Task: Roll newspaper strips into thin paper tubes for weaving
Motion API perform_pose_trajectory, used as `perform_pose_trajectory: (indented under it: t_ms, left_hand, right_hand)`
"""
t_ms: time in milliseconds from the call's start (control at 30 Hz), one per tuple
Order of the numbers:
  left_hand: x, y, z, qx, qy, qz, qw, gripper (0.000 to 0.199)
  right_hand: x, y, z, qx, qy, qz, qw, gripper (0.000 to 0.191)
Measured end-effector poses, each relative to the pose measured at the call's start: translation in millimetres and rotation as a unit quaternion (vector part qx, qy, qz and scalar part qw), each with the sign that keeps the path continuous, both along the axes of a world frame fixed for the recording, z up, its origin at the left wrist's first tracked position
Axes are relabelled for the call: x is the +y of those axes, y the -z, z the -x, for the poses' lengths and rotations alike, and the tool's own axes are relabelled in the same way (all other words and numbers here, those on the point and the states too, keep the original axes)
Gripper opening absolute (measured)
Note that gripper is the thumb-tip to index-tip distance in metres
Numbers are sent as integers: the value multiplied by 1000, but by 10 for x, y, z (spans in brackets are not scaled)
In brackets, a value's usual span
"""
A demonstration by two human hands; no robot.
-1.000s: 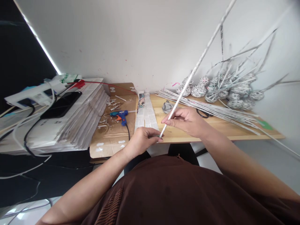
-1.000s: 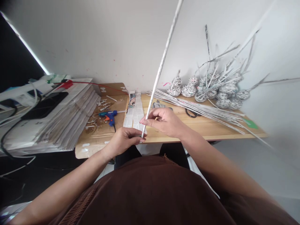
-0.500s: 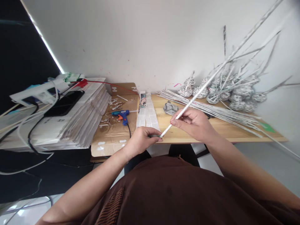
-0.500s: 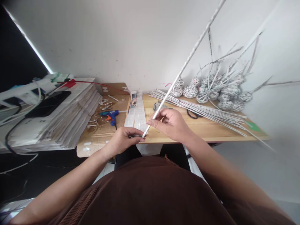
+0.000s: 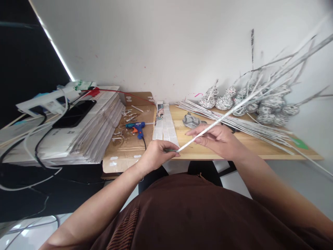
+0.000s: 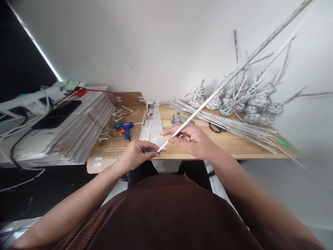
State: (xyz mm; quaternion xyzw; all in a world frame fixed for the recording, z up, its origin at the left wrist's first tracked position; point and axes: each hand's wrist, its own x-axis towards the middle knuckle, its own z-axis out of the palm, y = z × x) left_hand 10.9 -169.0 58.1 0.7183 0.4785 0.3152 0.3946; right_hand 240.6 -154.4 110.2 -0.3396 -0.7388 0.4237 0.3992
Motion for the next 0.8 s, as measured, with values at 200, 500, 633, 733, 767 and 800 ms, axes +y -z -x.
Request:
perform_pose_trajectory:
  t_ms: [200,500,633,733,767,800]
  left_hand:
    - [-11,-39,-3,-17,-9,25,999,18]
    - [48,-36,84,-27,-18,-12,999,19]
    - [98,-70,156,-65,-31,16,997,25]
    - [129,-65,196,-131,-51,52,989,25]
    - [138,-58,203,-160,-58,64,983,25]
    - [147,-50,209,-189,-66,77,977,24]
  right_hand:
    - [-13,11,-9,35,87,-11,996,11]
    - [-41,20,-19,46,80,-8,996,9]
    - [-88,66,-21,69,119,3,990,11]
    - [-127,118,-14,86,133,4,987,11]
    - [-137,147,-6,93,140,9,986,11]
    - [-145,183,7,103,148,17,983,12]
